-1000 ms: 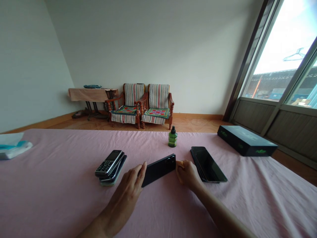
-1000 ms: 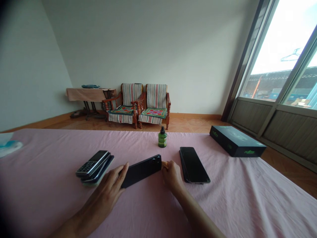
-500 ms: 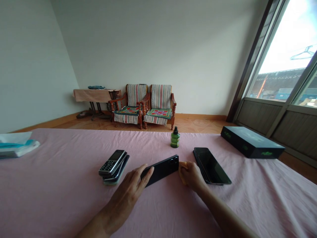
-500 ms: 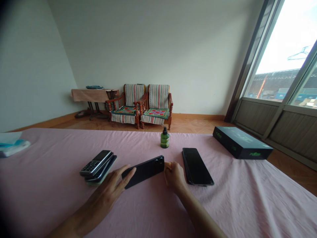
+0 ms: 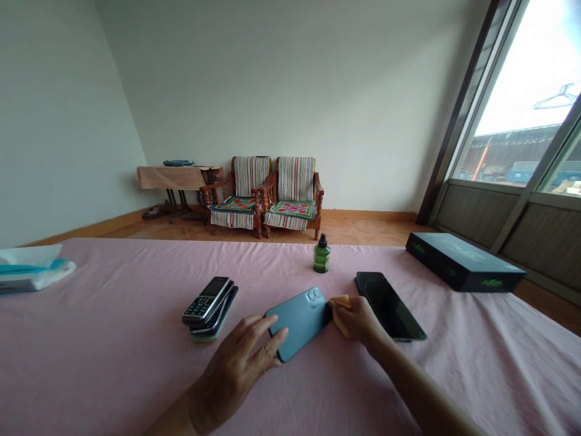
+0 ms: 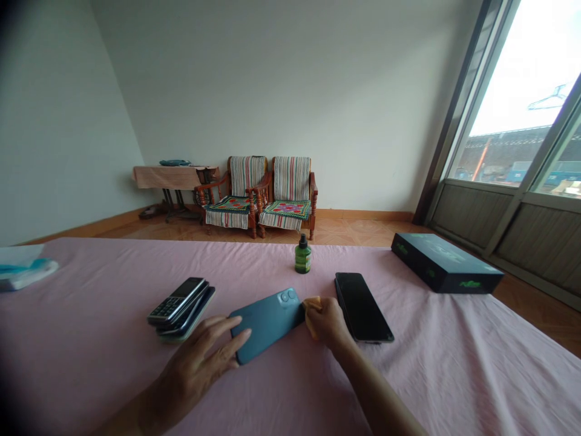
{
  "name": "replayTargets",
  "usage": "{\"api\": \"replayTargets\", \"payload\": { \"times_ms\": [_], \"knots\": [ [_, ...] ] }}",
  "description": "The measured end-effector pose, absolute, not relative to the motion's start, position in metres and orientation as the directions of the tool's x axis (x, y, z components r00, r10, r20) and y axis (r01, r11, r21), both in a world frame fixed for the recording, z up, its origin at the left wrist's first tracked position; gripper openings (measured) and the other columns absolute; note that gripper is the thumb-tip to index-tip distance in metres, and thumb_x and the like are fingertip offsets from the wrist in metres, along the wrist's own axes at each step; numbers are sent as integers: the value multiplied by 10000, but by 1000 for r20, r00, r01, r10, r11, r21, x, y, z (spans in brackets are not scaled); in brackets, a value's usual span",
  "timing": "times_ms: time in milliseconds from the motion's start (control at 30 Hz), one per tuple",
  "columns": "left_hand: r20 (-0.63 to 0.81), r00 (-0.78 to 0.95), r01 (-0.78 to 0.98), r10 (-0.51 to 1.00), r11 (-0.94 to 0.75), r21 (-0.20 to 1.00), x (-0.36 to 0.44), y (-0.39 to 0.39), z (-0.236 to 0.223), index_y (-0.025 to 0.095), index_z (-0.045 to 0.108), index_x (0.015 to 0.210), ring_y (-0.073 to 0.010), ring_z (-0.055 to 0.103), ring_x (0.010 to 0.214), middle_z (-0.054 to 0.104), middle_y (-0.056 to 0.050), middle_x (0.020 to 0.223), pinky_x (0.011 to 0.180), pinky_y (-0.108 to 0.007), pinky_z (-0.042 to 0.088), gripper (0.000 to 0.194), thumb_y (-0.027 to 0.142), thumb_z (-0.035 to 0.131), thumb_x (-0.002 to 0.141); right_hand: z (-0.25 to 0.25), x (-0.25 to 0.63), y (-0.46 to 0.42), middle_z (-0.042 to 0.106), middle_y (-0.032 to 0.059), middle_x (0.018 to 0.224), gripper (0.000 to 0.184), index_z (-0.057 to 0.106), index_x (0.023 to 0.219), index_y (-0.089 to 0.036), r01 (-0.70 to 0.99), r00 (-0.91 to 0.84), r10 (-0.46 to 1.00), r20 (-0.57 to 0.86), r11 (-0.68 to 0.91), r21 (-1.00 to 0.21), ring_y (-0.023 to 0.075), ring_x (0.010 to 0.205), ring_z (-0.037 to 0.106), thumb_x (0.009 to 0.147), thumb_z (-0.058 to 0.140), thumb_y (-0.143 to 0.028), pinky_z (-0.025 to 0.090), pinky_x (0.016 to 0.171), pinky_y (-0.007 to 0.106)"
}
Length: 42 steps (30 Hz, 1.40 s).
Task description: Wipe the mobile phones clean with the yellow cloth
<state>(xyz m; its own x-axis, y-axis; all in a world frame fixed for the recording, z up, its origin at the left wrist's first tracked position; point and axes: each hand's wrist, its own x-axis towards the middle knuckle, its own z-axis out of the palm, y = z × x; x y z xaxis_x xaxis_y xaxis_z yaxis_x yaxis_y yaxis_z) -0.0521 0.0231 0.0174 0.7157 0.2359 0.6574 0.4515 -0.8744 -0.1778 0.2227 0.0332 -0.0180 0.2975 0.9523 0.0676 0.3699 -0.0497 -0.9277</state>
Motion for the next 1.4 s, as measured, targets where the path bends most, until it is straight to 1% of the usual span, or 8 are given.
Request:
{"api": "replayTargets", "payload": {
  "times_ms": [133,300,433,600,833,1033,1200,1400],
  "knots": [
    [647,723,490,241,-840,-235,-47,20,11,124,564,1220,-206,643,933,664,-98,1022,838,-349,557,289,145,386,993,-14,210,29,539,-12,476,189,682,610,-132,326,270,958,93,0,-945,107,434,475,670,580,-280,313,413,198],
    [667,706,504,237,-830,-238,-40,13,6,95,584,1135,-208,654,901,675,-95,962,828,-343,546,254,145,377,995,-5,200,23,558,-13,521,230,711,740,-130,285,303,941,149,59,-957,113,459,488,698,560,-299,338,425,200],
    [695,637,545,334,-832,-100,-37,10,2,128,572,1074,-198,659,792,658,-65,862,741,-333,547,190,157,407,983,3,199,18,564,-1,581,317,697,875,-119,277,354,915,195,97,-956,120,480,482,750,525,-354,342,428,207],
    [723,491,533,486,-824,192,-36,19,-3,183,552,940,-158,651,682,628,-19,757,642,-265,522,181,151,376,971,-1,188,14,573,22,682,220,672,715,-150,430,305,882,360,210,-878,136,590,515,769,523,-302,357,505,211],
    [663,492,452,565,-816,360,-34,20,-2,194,489,1209,-168,661,858,658,-49,962,802,-278,542,324,124,485,893,-14,175,12,493,-7,613,237,538,524,-172,536,201,891,407,248,-807,116,551,472,751,469,-163,299,499,208],
    [625,555,394,548,-836,383,-33,19,-5,233,474,1276,-191,640,989,648,-52,1092,904,-311,534,403,208,597,892,-11,168,8,520,4,653,234,566,594,-174,556,147,884,444,297,-776,128,595,503,805,464,-182,344,542,209],
    [666,535,408,520,-849,335,-33,21,-7,214,492,1268,-188,662,901,661,-65,999,831,-317,567,311,275,491,963,-10,156,4,521,6,663,259,567,609,-177,556,53,863,502,392,-733,126,626,521,838,448,-150,367,568,205],
    [716,544,434,437,-877,206,-33,17,-1,207,476,1308,-181,651,960,656,-78,1052,882,-313,546,330,184,436,981,-9,147,-2,526,5,682,240,577,645,-182,548,14,851,525,433,-716,122,627,526,836,456,-104,377,562,203]
  ]
}}
